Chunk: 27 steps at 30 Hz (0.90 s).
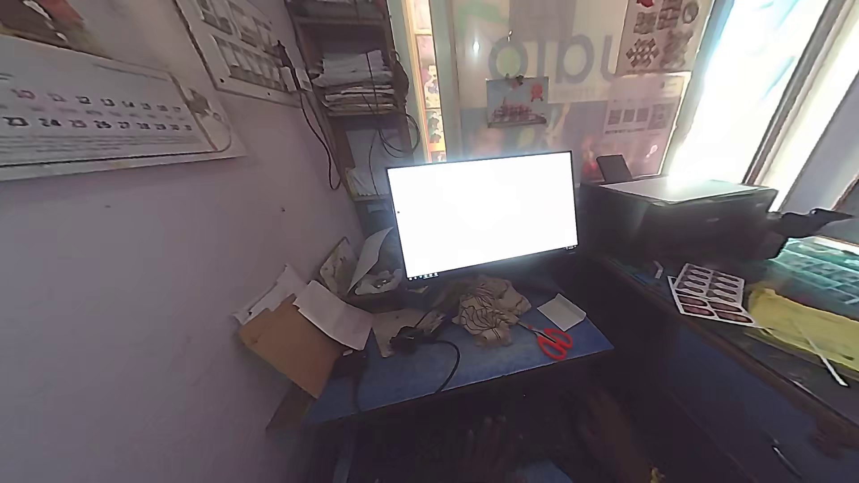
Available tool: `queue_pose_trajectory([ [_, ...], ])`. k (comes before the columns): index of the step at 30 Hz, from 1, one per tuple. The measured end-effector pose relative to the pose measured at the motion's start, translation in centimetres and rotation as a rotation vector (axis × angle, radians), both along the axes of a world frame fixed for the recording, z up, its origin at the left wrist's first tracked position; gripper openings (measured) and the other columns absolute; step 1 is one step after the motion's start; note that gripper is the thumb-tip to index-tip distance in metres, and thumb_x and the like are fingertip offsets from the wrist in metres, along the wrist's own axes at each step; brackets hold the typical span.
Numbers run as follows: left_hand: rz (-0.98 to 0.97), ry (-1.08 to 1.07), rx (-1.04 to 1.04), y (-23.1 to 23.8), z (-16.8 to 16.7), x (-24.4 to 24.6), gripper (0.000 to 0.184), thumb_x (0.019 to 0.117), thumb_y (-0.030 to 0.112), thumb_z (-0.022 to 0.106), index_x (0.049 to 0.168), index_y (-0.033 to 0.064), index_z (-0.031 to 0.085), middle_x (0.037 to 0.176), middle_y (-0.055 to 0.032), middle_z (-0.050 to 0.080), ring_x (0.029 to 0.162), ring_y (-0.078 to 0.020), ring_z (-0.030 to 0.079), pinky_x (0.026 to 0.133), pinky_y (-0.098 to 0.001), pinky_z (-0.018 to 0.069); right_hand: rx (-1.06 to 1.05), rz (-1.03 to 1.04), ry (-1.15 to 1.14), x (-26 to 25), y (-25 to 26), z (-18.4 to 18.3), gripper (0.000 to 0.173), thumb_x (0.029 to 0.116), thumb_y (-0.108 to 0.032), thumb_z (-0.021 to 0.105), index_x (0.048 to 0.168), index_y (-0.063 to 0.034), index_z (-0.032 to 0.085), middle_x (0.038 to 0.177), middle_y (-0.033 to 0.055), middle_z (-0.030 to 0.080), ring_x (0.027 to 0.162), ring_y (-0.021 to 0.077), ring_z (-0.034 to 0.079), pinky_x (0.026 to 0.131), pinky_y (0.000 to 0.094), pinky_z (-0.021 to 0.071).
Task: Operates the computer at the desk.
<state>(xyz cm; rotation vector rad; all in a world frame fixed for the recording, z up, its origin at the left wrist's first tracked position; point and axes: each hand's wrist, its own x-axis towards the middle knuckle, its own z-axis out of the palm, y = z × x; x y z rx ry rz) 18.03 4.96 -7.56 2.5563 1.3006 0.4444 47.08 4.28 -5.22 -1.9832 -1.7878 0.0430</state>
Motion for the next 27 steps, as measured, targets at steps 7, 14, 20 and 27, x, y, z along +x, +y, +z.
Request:
queue_pose_trajectory([
  [7,-0.022,-0.028,0.030,0.0,-0.1,-0.1,0.054,0.1056,0.052,0.043,0.153,0.0269,0.051,0.166,-0.0084,0.036,0.156,-0.0325,0.026,0.125,-0.0626,0.0144,-0.073,0.008,0.026,0.2,0.0,0.0,0.050,0.0952,-0.031,0.063,0.142,-0.0128,0.062,0.152,0.0229,0.050,0.139,0.0386,0.051,0.113,0.0525,0.0446],
  [14,-0.024,-0.019,-0.006,-0.1,0.3,-0.1,0.055,0.1066,0.052,0.041,0.154,0.0241,0.050,0.165,-0.0086,0.037,0.155,-0.0312,0.029,0.126,-0.0596,0.0177,-0.067,0.035,0.048,-0.6,-0.4,1.4,0.045,0.0987,-0.029,0.059,0.140,-0.0128,0.064,0.151,0.0234,0.051,0.140,0.0397,0.049,0.115,0.0522,0.0426],
  [20,-0.020,0.002,-0.019,-0.1,-0.1,-0.1,0.057,0.1063,0.053,0.041,0.154,0.0220,0.050,0.166,-0.0075,0.035,0.156,-0.0298,0.028,0.126,-0.0580,0.0170,-0.023,0.060,0.010,0.3,0.1,-0.5,0.044,0.0989,-0.035,0.061,0.139,-0.0177,0.065,0.149,0.0201,0.054,0.138,0.0365,0.053,0.112,0.0512,0.0461],
  [27,-0.023,0.004,-0.044,-0.1,0.1,-0.1,0.059,0.1064,0.052,0.041,0.154,0.0174,0.049,0.166,-0.0088,0.035,0.155,-0.0305,0.028,0.126,-0.0586,0.0179,-0.007,0.075,0.041,0.3,0.1,-0.8,0.043,0.1004,-0.035,0.059,0.139,-0.0174,0.066,0.151,0.0166,0.054,0.140,0.0345,0.051,0.115,0.0504,0.0434],
])
